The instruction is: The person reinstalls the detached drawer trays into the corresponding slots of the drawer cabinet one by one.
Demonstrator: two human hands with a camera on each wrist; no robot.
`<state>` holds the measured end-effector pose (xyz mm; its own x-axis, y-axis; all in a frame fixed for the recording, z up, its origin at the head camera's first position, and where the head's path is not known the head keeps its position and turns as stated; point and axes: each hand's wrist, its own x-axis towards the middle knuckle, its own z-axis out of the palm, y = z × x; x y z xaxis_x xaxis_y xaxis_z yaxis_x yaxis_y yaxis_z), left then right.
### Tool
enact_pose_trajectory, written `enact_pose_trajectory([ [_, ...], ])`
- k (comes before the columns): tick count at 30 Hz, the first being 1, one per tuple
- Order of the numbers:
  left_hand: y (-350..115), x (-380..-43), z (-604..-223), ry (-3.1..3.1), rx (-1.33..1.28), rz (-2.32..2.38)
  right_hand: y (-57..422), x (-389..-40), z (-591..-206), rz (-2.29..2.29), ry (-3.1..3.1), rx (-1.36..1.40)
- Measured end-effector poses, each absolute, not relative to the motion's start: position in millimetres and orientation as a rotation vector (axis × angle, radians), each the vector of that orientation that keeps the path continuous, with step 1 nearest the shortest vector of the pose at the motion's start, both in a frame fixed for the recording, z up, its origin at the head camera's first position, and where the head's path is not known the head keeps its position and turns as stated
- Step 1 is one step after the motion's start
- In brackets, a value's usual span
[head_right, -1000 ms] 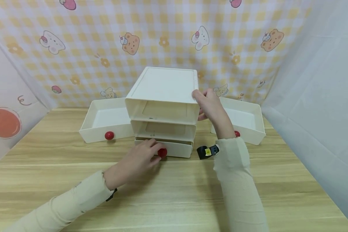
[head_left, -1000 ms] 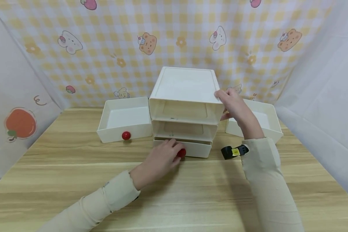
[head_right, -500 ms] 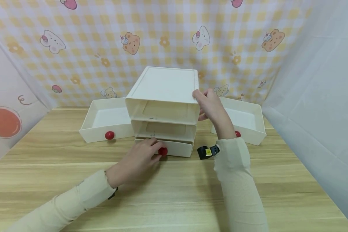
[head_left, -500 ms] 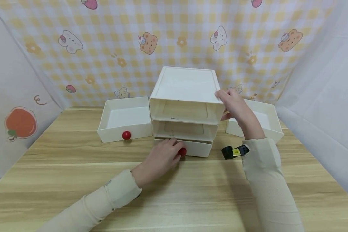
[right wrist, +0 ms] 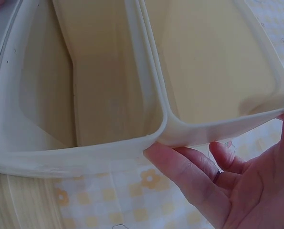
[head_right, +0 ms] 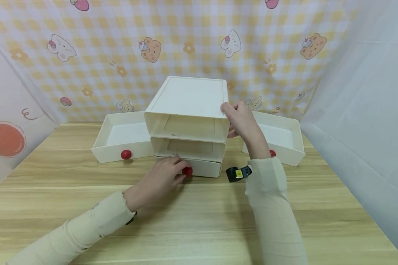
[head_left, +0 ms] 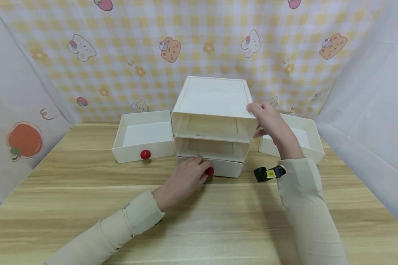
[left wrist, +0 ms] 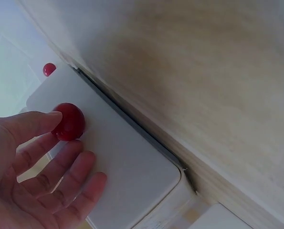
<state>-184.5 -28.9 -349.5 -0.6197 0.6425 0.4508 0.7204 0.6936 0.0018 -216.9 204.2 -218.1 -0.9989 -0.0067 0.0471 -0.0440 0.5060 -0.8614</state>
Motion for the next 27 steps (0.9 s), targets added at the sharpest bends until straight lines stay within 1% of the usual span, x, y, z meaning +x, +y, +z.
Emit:
enact_pose_trajectory([
  [10, -29.0, -183.1, -348.1, -2.498, -1.063, -0.282, 203.7, -216.7, -215.7, 1.507, -2.67, -0.013],
  [27, -26.3, -185.4, -344.4, -2.575, -1.031, -0.238, 204.5, -218.0, -210.9, 1.452, -2.715, 0.018],
])
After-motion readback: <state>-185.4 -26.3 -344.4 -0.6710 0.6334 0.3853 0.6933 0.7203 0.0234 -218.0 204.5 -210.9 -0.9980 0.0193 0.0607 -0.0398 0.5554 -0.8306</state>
